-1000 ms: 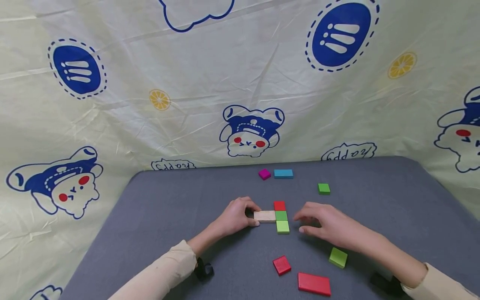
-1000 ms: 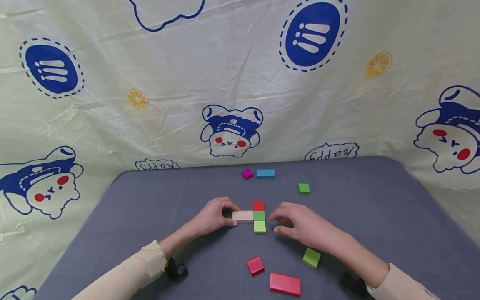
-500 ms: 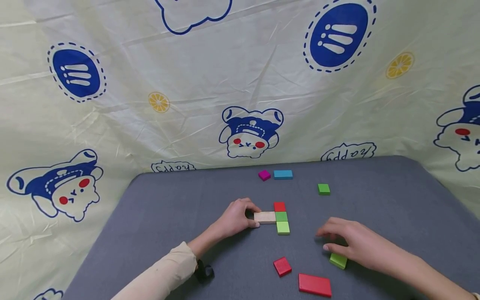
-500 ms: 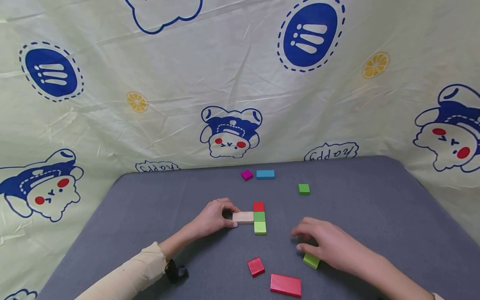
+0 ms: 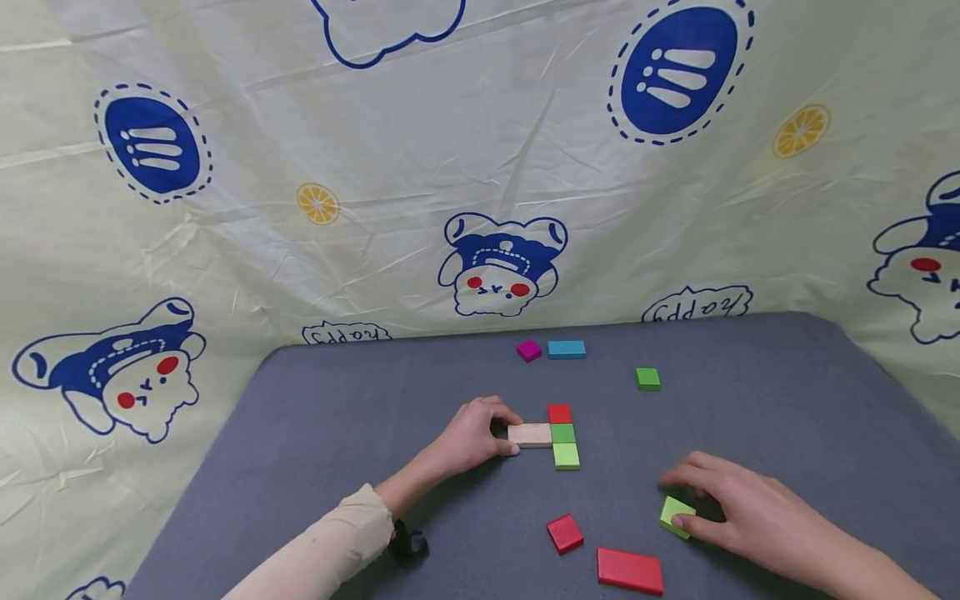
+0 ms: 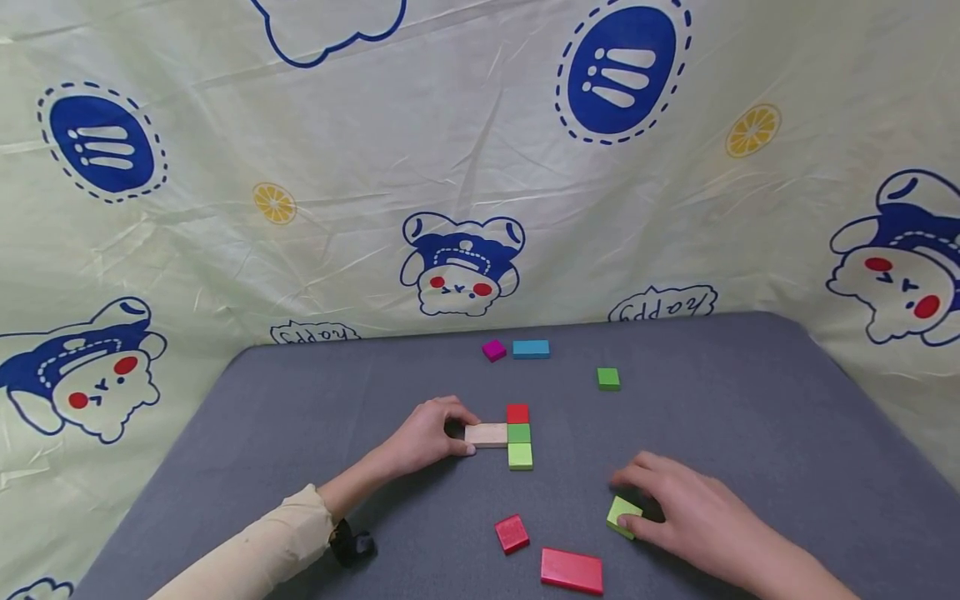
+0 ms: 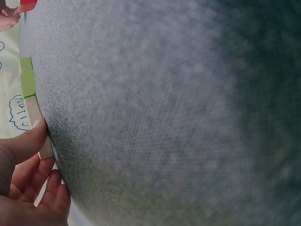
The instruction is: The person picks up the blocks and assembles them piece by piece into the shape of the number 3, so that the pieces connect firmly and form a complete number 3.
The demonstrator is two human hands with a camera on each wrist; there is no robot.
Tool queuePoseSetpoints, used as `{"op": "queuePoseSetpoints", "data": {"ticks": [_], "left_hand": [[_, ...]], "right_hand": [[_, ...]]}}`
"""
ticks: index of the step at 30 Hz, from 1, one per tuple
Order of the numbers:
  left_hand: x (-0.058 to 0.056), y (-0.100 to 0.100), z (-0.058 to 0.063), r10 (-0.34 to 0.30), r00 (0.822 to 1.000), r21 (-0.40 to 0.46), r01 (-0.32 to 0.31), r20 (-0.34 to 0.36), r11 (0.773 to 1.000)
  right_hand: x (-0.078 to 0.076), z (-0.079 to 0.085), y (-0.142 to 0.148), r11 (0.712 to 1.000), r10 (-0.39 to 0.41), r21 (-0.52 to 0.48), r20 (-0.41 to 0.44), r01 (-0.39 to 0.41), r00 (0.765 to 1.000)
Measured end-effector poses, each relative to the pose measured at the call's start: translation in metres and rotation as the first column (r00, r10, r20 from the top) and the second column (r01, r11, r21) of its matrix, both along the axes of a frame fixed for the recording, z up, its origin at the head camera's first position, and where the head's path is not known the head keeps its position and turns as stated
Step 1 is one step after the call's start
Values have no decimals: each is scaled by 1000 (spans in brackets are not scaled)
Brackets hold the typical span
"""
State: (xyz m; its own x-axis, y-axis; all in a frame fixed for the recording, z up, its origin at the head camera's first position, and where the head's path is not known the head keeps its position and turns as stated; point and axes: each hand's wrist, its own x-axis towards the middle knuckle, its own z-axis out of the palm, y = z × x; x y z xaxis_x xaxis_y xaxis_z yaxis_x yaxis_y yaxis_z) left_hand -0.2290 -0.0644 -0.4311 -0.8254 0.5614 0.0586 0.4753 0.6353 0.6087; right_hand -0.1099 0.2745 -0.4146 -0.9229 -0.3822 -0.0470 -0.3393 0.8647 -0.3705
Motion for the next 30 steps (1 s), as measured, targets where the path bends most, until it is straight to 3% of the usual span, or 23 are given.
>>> {"op": "queuePoseSetpoints", "data": {"ticks": [16, 24, 30], "left_hand": [[0, 0, -2, 12, 1000, 7, -12, 20, 1000], [-2, 0, -1, 4, 1000, 20, -4, 12, 1000], [-2, 0, -1, 4, 1000, 19, -5, 23, 1000]], "right_hand": [[9, -7, 9, 999, -21, 35, 133, 16, 991], [6, -4, 4, 999, -34, 38, 138, 29, 990], [6, -3, -2, 1000, 3, 9, 73, -4, 997]]}}
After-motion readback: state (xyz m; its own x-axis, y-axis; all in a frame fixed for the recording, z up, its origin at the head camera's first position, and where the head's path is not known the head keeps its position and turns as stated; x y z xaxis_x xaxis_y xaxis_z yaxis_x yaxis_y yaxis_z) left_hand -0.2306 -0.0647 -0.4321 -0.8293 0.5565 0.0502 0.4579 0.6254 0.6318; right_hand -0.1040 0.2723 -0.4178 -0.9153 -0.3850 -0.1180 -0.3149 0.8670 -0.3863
